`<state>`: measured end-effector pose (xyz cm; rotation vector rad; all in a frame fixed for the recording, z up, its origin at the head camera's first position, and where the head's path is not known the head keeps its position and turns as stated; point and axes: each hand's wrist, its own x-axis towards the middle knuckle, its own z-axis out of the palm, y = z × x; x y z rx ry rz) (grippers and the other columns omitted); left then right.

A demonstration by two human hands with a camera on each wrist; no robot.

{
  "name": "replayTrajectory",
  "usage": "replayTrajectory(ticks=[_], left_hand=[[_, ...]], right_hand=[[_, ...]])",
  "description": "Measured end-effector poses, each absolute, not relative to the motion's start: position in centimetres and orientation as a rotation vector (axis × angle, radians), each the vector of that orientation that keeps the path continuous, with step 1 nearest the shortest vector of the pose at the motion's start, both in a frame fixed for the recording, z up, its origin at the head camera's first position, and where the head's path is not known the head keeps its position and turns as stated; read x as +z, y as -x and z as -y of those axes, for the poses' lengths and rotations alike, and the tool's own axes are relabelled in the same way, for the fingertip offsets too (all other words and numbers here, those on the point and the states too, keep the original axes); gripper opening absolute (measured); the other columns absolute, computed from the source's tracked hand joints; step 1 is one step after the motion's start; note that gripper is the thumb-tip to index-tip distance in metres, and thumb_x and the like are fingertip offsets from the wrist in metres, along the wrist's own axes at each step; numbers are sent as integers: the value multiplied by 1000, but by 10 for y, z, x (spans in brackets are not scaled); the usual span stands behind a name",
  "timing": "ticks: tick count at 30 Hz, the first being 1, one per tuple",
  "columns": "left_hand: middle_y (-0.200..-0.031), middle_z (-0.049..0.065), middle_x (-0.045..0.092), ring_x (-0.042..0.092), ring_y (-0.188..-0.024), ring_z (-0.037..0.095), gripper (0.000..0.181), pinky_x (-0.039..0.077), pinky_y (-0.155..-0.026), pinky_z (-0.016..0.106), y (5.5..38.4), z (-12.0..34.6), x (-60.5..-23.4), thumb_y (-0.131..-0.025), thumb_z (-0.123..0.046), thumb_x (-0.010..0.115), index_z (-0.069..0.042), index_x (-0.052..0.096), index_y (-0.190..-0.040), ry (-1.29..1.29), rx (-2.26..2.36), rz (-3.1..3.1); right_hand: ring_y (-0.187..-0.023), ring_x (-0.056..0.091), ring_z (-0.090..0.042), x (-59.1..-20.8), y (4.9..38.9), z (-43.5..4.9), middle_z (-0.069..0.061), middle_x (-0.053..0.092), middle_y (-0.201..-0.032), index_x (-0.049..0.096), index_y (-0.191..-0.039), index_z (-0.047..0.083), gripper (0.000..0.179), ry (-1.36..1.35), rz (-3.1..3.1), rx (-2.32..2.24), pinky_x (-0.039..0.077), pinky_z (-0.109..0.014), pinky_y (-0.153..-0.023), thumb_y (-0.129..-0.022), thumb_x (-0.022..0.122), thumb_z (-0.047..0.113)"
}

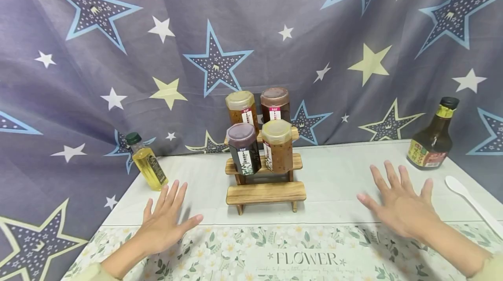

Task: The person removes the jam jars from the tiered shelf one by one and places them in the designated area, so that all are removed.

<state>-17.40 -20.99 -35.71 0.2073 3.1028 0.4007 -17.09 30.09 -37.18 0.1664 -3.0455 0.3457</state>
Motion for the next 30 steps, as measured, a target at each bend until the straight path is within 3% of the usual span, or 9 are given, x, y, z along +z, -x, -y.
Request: replayTrajectory(ticks=[3, 7, 9, 11, 17, 22, 30], left_hand=[[-160, 18, 2, -4, -145, 38, 94, -7, -113, 65, 178, 205, -356, -91, -66, 45, -7, 10, -155, -185, 495, -3162], [-156, 23, 19, 10, -144, 40, 83, 8, -111, 61, 183, 199, -353, -93, -51, 57, -2, 24, -151, -150, 658, -3217], [-153, 22, 26, 17, -142, 39, 80, 15, -109, 60, 184, 195, -352, -92, -48, 60, -1, 29, -149, -136, 735, -3217], [-151, 21, 32, 22, -140, 37, 79, 20, -105, 58, 186, 191, -353, -91, -48, 62, -1, 33, -147, -125, 810, -3207], [-146, 20, 40, 33, -134, 38, 81, 30, -104, 59, 190, 180, -359, -87, -52, 66, -2, 39, -144, -72, 994, -3125], [-144, 22, 41, 38, -131, 42, 75, 37, -104, 61, 193, 172, -364, -88, -46, 67, -5, 40, -145, -84, 1158, -3008], [-136, 24, 48, 53, -118, 38, 67, 53, -92, 48, 195, 164, -373, -88, -29, 73, -3, 42, -142, -79, 1505, -2747]], right_hand=[[-137, 1, -56, -362, 177, -300, -36, -2, -151, -4, -154, 8, 87, -157, 2982, 341, -28, -74, -93, -98, 37, 60], [-123, 34, -60, -350, 183, -294, -44, 27, -140, 1, -153, 1, 90, -159, 2869, 342, 9, -78, -103, -97, 44, 56], [-114, 41, -62, -346, 187, -290, -45, 36, -132, 5, -152, -3, 89, -155, 2831, 347, 29, -75, -94, -97, 46, 55], [-108, 46, -60, -343, 190, -286, -44, 43, -127, 13, -150, -6, 87, -160, 2789, 349, 40, -72, -81, -97, 47, 53], [-107, 50, -54, -341, 201, -271, -38, 51, -123, 31, -145, -7, 80, -161, 2701, 353, 39, -71, -80, -96, 50, 54], [-111, 46, -55, -336, 210, -261, -38, 48, -126, 35, -143, -7, 80, -148, 2697, 397, 36, -72, -84, -95, 48, 56], [-124, 34, -55, -322, 228, -251, -35, 38, -140, 31, -146, -5, 86, -144, 2772, 671, 29, -75, -90, -93, 49, 60]])
